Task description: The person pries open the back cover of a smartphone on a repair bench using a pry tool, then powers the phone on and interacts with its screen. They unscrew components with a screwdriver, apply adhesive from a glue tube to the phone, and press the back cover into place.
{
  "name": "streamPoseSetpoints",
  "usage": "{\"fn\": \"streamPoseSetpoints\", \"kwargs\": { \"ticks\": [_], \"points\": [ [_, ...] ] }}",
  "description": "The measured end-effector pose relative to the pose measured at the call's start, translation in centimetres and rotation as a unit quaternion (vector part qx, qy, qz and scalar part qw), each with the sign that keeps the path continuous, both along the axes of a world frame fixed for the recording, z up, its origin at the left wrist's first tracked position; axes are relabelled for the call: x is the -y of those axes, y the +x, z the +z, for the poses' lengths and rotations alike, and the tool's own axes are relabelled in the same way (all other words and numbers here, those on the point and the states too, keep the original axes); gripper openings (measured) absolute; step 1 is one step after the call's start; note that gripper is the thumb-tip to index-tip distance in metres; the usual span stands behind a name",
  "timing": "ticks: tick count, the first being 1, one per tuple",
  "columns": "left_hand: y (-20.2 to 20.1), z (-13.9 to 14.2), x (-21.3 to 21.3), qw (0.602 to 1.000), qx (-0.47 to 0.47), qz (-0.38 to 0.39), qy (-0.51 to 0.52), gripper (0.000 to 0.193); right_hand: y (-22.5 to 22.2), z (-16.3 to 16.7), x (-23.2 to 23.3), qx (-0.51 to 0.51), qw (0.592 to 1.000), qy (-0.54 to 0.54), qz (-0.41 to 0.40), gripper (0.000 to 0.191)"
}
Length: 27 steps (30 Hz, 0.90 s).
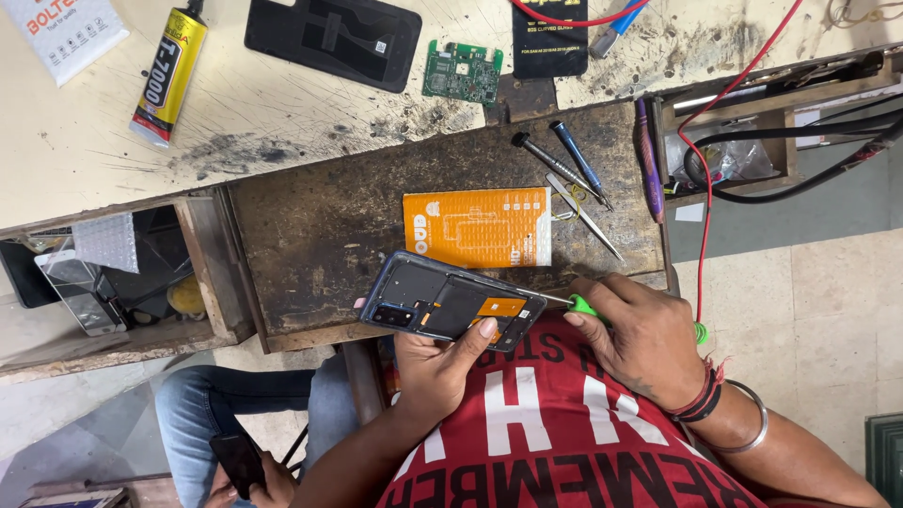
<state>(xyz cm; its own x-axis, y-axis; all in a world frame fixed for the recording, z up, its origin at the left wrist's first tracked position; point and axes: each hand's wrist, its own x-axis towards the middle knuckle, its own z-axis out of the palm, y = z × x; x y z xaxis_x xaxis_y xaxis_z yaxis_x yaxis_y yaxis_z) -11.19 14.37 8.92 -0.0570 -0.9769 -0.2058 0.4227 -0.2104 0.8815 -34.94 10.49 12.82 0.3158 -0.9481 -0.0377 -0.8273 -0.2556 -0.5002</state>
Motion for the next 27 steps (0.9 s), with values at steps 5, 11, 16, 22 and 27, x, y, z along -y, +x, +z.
{"fn": "streamPoseSetpoints", "kwargs": {
  "ticks": [5, 11, 16, 22, 27],
  "points": [
    [-0.12, -0.02, -0.07, 1.0, -0.002, -0.007, 0.006, 0.011, 0.17, 0.07, 0.1, 0.001, 1.0, 0.003, -0.002, 0.036],
    [-0.23, -0.03, -0.25, 1.0, 0.003, -0.022, 0.012, 0.008, 0.25, 0.09, 0.13, 0.009, 1.0, 0.004, 0.001, 0.037],
    [-0.48, 0.05, -0.23, 1.0, -0.009, -0.02, 0.007, 0.008, 0.29, 0.09, 0.16, 0.005, 1.0, 0.017, -0.002, 0.039],
    [-0.63, 0.03, -0.32, 1.0, -0.013, -0.02, 0.009, 0.009, 0.3, 0.1, 0.22, 0.01, 1.0, 0.015, 0.007, 0.04],
    [-0.93, -0.22, -0.59, 0.999, -0.02, -0.027, 0.001, 0.009, 0.46, 0.16, 0.23, 0.011, 1.0, 0.013, 0.007, 0.04]
  ]
}}
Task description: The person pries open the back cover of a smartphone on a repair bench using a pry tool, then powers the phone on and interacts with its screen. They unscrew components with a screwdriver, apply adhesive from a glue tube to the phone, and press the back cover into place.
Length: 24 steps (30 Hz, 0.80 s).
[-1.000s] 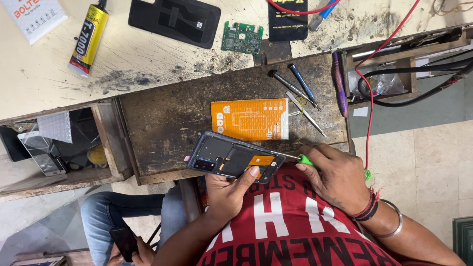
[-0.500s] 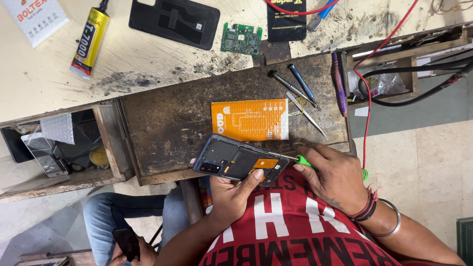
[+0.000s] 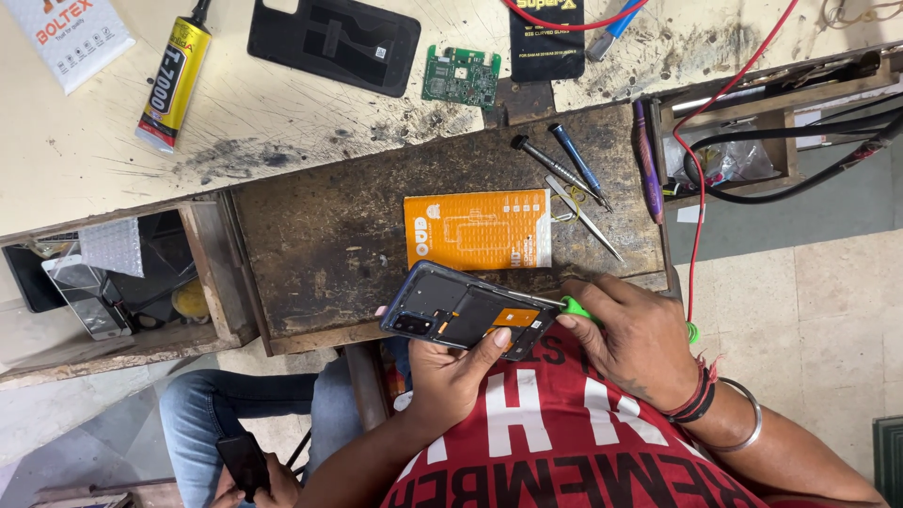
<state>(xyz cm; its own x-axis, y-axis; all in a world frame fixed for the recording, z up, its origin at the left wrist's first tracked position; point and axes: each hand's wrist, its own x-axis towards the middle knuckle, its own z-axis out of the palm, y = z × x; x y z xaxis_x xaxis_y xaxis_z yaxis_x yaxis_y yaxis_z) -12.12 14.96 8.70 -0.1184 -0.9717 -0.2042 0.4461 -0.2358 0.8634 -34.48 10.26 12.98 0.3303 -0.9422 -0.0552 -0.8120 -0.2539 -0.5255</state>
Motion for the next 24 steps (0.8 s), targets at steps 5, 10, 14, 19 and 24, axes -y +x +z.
{"fn": "streamPoseSetpoints", "kwargs": {
  "ticks": [5, 10, 14, 19, 24],
  "points": [
    [-0.3, -0.2, -0.2, 0.999, -0.026, 0.001, 0.019, 0.015, 0.2, 0.2, 0.1, -0.002, 1.0, 0.006, -0.001, 0.04],
    [-0.4, -0.4, -0.4, 1.0, -0.019, -0.006, 0.011, 0.016, 0.4, 0.3, 0.2, 0.008, 1.0, 0.005, 0.004, 0.038],
    [-0.4, -0.3, -0.5, 1.0, -0.004, -0.014, 0.003, 0.017, 0.6, 0.5, 0.3, 0.024, 1.0, 0.005, 0.006, 0.039],
    [-0.4, -0.1, -0.4, 1.0, 0.002, -0.019, 0.005, 0.016, 1.0, 0.7, 0.4, 0.034, 0.999, 0.008, 0.0, 0.037],
    [-0.4, 0.1, -0.3, 1.0, 0.018, -0.021, -0.003, 0.016, 1.2, 0.9, 0.5, 0.033, 0.999, 0.01, -0.003, 0.036]
  ]
}}
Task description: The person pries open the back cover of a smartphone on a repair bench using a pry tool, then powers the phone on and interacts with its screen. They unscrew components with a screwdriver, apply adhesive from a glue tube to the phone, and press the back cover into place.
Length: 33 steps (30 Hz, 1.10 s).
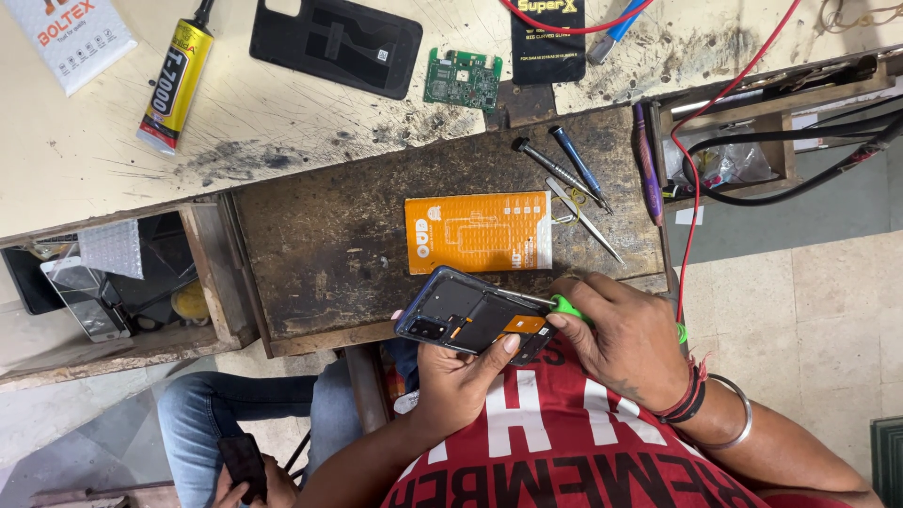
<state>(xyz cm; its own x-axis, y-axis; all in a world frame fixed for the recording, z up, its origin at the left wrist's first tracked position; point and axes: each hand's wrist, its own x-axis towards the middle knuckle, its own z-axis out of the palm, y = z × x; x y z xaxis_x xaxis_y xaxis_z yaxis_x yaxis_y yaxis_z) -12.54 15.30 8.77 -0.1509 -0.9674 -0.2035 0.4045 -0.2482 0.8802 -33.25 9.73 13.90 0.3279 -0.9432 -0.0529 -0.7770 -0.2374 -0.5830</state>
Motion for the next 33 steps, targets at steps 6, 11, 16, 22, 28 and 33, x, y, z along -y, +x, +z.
{"fn": "streamPoseSetpoints", "kwargs": {
  "ticks": [6, 11, 16, 22, 28, 33],
  "points": [
    [-0.2, -0.1, -0.2, 1.0, 0.011, 0.0, -0.007, 0.016, 0.3, 0.1, 0.1, 0.007, 1.0, 0.003, -0.006, 0.034],
    [-0.2, 0.1, 0.0, 1.0, 0.006, -0.003, -0.003, 0.017, 0.5, 0.6, 0.6, 0.013, 1.0, 0.005, -0.002, 0.033],
    [-0.2, 0.4, 0.3, 1.0, 0.008, -0.009, 0.008, 0.016, 0.7, 1.1, 1.2, 0.014, 1.0, 0.0, -0.002, 0.033],
    [-0.2, 0.7, 0.5, 1.0, 0.019, -0.009, 0.001, 0.017, 0.9, 1.5, 1.4, 0.017, 1.0, -0.003, 0.0, 0.033],
    [-0.3, 0.8, 0.6, 0.999, 0.038, -0.011, -0.015, 0.017, 1.3, 1.7, 1.7, 0.006, 1.0, 0.002, -0.003, 0.031],
    [-0.2, 0.8, 0.5, 0.999, 0.034, -0.023, -0.011, 0.018, 1.5, 1.9, 2.0, 0.016, 1.0, -0.002, -0.001, 0.031]
  ]
}}
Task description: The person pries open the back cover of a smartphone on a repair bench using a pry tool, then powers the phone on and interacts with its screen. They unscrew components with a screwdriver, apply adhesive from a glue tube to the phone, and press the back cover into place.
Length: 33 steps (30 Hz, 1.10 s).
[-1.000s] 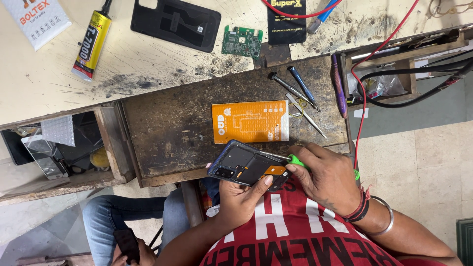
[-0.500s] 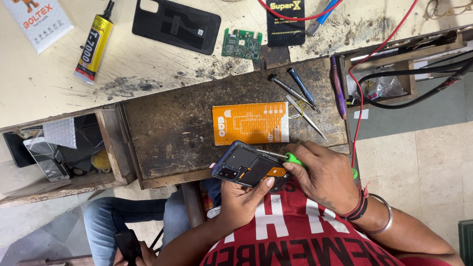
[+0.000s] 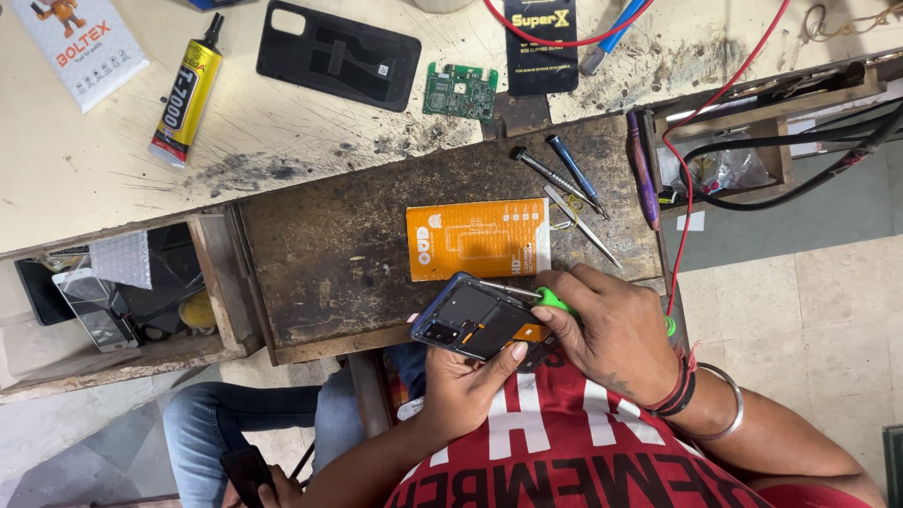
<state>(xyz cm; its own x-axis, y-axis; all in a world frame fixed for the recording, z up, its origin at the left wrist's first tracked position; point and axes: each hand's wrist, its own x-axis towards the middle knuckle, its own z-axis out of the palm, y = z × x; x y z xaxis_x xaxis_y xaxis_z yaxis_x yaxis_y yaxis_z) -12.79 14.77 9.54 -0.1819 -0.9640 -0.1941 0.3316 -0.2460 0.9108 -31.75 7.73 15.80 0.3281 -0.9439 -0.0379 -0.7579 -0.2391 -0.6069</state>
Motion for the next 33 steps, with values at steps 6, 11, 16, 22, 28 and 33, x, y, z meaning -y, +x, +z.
{"fn": "streamPoseSetpoints", "kwargs": {
  "ticks": [6, 11, 16, 22, 28, 33],
  "points": [
    [0.0, 0.0, 0.0, 0.999, 0.034, -0.01, -0.015, 0.018, 0.3, -0.2, 0.0, 0.003, 1.0, -0.016, 0.016, 0.032],
    [-0.1, -0.3, -0.2, 0.999, -0.03, 0.0, 0.027, 0.016, -0.4, -1.1, -0.2, 0.03, 0.999, -0.016, 0.025, 0.029],
    [0.6, -2.3, 0.2, 0.993, -0.076, 0.04, 0.085, 0.017, -2.5, -2.6, -0.7, 0.092, 0.995, -0.029, -0.006, 0.03],
    [0.1, -6.2, 1.6, 0.96, -0.168, 0.137, 0.179, 0.024, -4.6, -3.9, -1.7, 0.082, 0.99, 0.015, -0.118, 0.033],
    [-1.7, -8.1, 3.9, 0.945, -0.201, 0.169, 0.197, 0.034, -5.3, -3.6, -2.4, 0.098, 0.989, -0.026, -0.112, 0.034],
    [-2.7, -7.7, 5.0, 0.939, -0.223, 0.175, 0.195, 0.043, -5.3, -3.4, -2.7, 0.092, 0.989, -0.018, -0.112, 0.034]
  ]
}}
